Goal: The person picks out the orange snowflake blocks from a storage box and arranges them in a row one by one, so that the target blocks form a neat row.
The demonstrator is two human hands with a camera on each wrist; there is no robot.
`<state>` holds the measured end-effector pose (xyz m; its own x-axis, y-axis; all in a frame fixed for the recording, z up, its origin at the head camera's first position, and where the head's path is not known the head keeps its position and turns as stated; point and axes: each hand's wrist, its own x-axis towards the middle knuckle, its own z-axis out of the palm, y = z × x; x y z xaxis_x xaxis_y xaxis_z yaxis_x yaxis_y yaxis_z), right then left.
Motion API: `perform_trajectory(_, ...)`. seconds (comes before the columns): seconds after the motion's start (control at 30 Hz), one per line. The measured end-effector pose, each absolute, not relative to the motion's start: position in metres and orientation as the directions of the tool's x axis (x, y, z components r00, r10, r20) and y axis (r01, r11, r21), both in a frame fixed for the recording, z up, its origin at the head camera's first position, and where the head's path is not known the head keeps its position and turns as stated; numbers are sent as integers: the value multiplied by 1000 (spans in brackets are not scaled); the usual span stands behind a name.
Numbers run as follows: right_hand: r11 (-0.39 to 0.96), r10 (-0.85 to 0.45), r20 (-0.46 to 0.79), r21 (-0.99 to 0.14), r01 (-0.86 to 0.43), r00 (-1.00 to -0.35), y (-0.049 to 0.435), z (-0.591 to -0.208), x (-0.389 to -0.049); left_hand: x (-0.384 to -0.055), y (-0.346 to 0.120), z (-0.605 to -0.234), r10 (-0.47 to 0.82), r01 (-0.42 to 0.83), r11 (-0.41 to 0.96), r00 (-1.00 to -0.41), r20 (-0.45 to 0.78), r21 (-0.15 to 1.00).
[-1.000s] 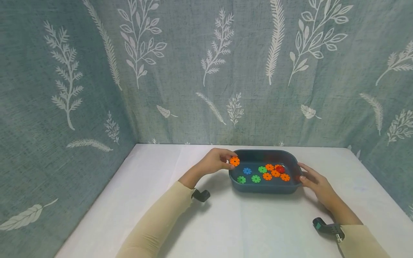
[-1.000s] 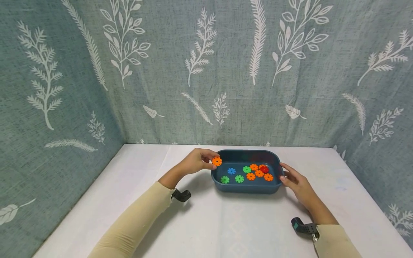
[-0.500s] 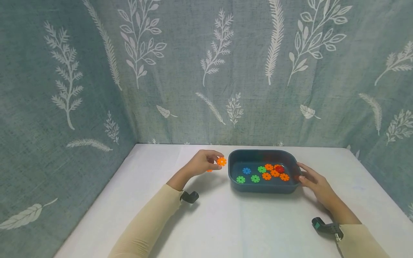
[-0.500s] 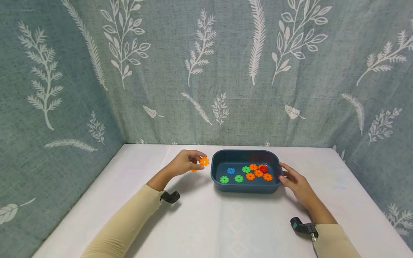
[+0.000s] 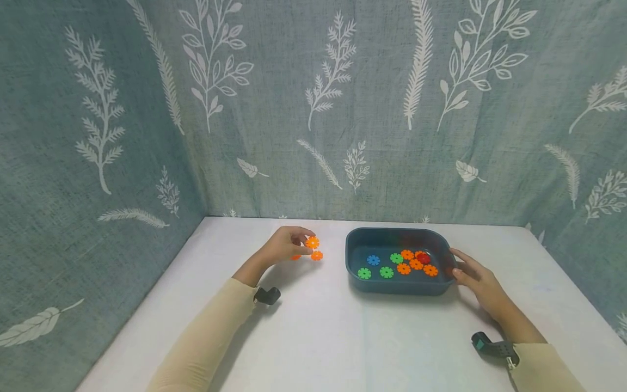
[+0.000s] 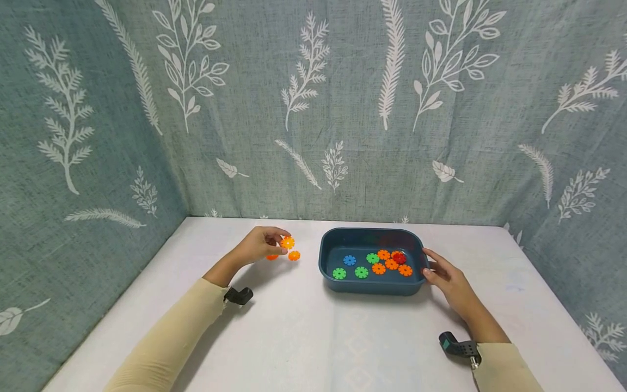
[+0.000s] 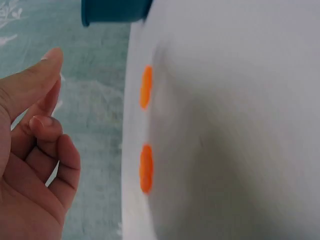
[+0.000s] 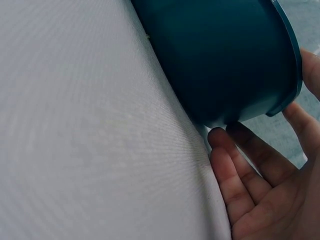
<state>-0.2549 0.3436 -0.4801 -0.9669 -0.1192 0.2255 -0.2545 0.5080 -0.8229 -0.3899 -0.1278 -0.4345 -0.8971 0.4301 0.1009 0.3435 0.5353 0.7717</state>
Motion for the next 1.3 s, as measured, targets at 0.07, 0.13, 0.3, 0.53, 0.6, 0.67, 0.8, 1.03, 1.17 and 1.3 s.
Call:
perform_trajectory(0.07,504,-123,231,-823,-262,-965,344,-480,-255,-391,-135,-437,424,343,540,-900,103,768)
perform_trajectory(0.13,500,-125,235,-824,-266,-964,344,-481,-255,-392,-142,-439,420,349,545,-901,111,762)
perform_trajectory(0.3,504,-125,226,-825,-258,-966,345,-481,-255,-392,-157,-443,415,366,570,-901,127,736)
perform_trajectory(0.53,518,-114,214,-821,-242,-970,344,-480,-255,-388,-176,-446,406,377,613,-904,133,695)
perform_trajectory(0.6,512,-118,215,-823,-245,-969,344,-480,-254,-387,-182,-447,407,379,635,-905,126,674)
perform_trajectory(0.67,500,-122,224,-827,-255,-967,344,-481,-254,-387,-187,-448,412,382,650,-903,118,657)
perform_trajectory(0.8,499,-127,234,-825,-266,-964,344,-481,-255,-390,-196,-450,396,356,679,-914,89,642)
perform_trajectory(1.03,495,-125,232,-828,-263,-965,344,-477,-255,-398,-204,-452,371,296,716,-929,15,632)
perform_trajectory(1.17,492,-123,228,-831,-259,-966,343,-478,-255,-400,-208,-455,363,282,742,-932,-10,609)
perform_trajectory(1.3,499,-120,229,-828,-258,-966,343,-479,-255,-402,-210,-457,346,259,762,-938,-36,594)
